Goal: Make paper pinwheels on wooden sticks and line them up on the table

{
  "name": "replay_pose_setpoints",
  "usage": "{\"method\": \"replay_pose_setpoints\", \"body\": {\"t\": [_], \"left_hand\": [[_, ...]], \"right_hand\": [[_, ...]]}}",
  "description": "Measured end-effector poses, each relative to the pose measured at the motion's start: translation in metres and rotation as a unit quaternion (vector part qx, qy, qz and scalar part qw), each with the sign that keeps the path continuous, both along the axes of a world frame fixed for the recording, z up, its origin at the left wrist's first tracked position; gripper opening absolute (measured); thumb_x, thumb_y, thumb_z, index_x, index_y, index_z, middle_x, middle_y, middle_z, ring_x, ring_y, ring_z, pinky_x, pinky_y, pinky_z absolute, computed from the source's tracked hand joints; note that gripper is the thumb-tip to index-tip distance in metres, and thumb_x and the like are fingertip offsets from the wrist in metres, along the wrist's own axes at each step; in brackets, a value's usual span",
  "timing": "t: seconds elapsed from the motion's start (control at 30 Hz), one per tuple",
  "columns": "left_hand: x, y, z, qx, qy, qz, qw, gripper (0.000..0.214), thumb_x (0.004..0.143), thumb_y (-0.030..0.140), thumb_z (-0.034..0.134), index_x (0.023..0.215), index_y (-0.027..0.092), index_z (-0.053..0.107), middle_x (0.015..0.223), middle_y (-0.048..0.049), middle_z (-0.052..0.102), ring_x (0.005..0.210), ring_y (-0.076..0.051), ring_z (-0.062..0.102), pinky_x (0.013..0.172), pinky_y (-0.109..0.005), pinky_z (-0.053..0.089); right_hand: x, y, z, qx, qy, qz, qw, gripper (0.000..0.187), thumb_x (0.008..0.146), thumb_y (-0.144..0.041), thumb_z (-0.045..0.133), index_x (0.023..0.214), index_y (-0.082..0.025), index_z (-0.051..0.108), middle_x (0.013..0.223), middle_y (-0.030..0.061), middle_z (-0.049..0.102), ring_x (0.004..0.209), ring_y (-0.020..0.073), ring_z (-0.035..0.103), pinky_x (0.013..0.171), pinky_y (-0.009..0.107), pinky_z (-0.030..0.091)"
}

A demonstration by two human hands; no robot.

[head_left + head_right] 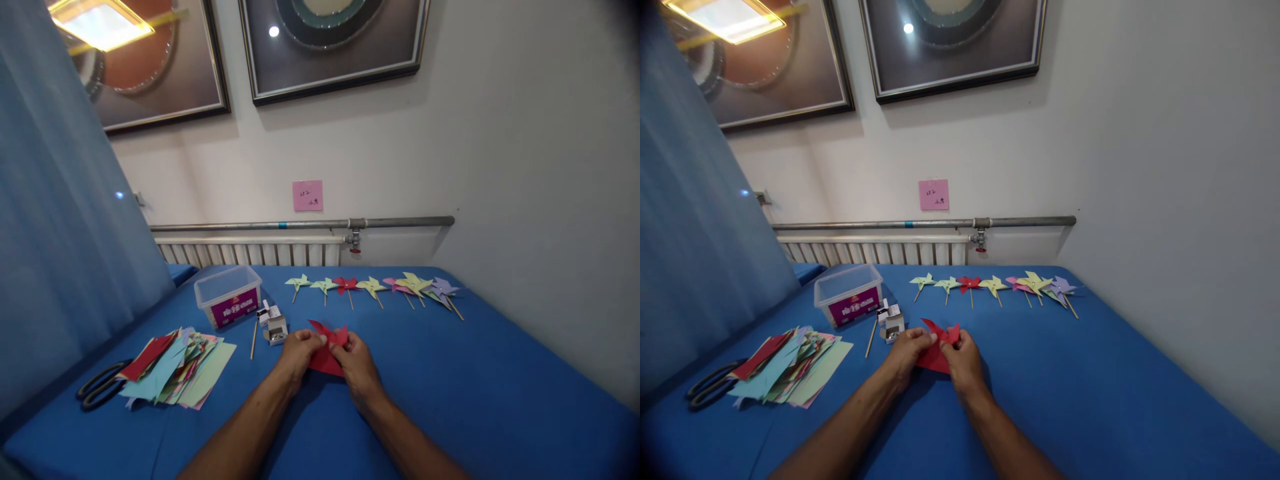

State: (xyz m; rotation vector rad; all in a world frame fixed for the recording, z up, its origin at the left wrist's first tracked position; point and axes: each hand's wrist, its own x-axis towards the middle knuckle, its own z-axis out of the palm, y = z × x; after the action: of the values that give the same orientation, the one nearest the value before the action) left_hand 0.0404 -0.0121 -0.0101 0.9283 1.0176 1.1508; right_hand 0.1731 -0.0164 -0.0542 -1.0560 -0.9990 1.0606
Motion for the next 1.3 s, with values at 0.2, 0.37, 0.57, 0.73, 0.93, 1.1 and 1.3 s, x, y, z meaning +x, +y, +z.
{"method": "replay_pose_setpoints", "body": {"t": [0.2, 0.37, 0.57, 0.73, 0.93, 1.1, 1.3], "left_hand": [[-0.004, 0.003, 0.001, -0.001, 0.025, -0.001, 1.000, 0.030, 0.053, 0.026, 0.083, 0.058, 0.019, 0.054, 0.050, 0.0039, 0.053, 0.046, -0.008, 0.042, 0.050, -0.023, 0.029], [-0.006, 0.004, 0.001, 0.006, 0.041, -0.008, 0.999, 0.027, 0.052, 0.022, 0.081, 0.056, 0.018, 0.054, 0.048, 0.0043, 0.053, 0.044, -0.008, 0.041, 0.049, -0.022, 0.029], [-0.010, 0.004, 0.004, -0.006, 0.081, -0.028, 0.996, 0.022, 0.053, 0.019, 0.080, 0.058, 0.016, 0.059, 0.052, 0.0004, 0.060, 0.046, -0.011, 0.049, 0.050, -0.023, 0.034], [-0.010, 0.003, 0.005, -0.013, 0.084, -0.032, 0.996, 0.025, 0.052, 0.018, 0.083, 0.059, 0.016, 0.059, 0.051, 0.0017, 0.059, 0.046, -0.010, 0.049, 0.048, -0.023, 0.033], [-0.009, 0.008, 0.003, -0.014, 0.011, 0.054, 0.998, 0.025, 0.053, 0.018, 0.079, 0.059, 0.018, 0.055, 0.051, 0.0039, 0.056, 0.047, -0.010, 0.047, 0.050, -0.022, 0.034], [-0.013, 0.008, 0.010, -0.004, -0.035, 0.079, 0.996, 0.022, 0.053, 0.018, 0.073, 0.057, 0.018, 0.052, 0.051, 0.0045, 0.053, 0.047, -0.009, 0.044, 0.050, -0.022, 0.033], [-0.010, 0.005, 0.015, -0.008, -0.057, 0.112, 0.992, 0.023, 0.051, 0.015, 0.071, 0.055, 0.019, 0.048, 0.050, 0.0051, 0.051, 0.049, -0.009, 0.044, 0.052, -0.022, 0.033]], "right_hand": [[0.000, -0.002, 0.004, -0.015, 0.000, 0.007, 1.000, 0.037, 0.066, -0.034, 0.078, 0.101, -0.024, 0.069, 0.086, 0.0033, 0.078, 0.080, 0.0260, 0.072, 0.070, 0.035, 0.057], [0.000, -0.003, 0.010, -0.018, 0.004, 0.024, 1.000, 0.036, 0.065, -0.031, 0.079, 0.099, -0.024, 0.069, 0.083, 0.0022, 0.078, 0.075, 0.0254, 0.072, 0.067, 0.034, 0.056], [0.000, -0.005, 0.016, -0.023, 0.000, 0.047, 0.999, 0.039, 0.063, -0.032, 0.082, 0.098, -0.023, 0.068, 0.084, 0.0040, 0.079, 0.075, 0.0268, 0.073, 0.065, 0.035, 0.057], [-0.001, -0.008, 0.020, -0.011, -0.003, 0.059, 0.998, 0.046, 0.062, -0.038, 0.083, 0.103, -0.022, 0.066, 0.091, 0.0065, 0.080, 0.086, 0.0297, 0.076, 0.074, 0.039, 0.059], [0.002, -0.012, 0.027, 0.030, -0.061, 0.006, 0.998, 0.051, 0.072, -0.040, 0.070, 0.119, -0.024, 0.059, 0.102, 0.0083, 0.075, 0.087, 0.0257, 0.073, 0.081, 0.041, 0.059], [0.002, -0.029, 0.031, 0.152, -0.280, -0.017, 0.948, 0.039, 0.079, -0.024, 0.060, 0.117, -0.027, 0.064, 0.131, 0.0089, 0.064, 0.122, 0.0269, 0.063, 0.107, 0.047, 0.050], [-0.007, -0.040, 0.033, 0.207, -0.415, -0.037, 0.885, 0.017, 0.089, -0.027, 0.062, 0.103, -0.027, 0.071, 0.152, 0.0096, 0.048, 0.140, 0.0322, 0.048, 0.115, 0.055, 0.042]]}}
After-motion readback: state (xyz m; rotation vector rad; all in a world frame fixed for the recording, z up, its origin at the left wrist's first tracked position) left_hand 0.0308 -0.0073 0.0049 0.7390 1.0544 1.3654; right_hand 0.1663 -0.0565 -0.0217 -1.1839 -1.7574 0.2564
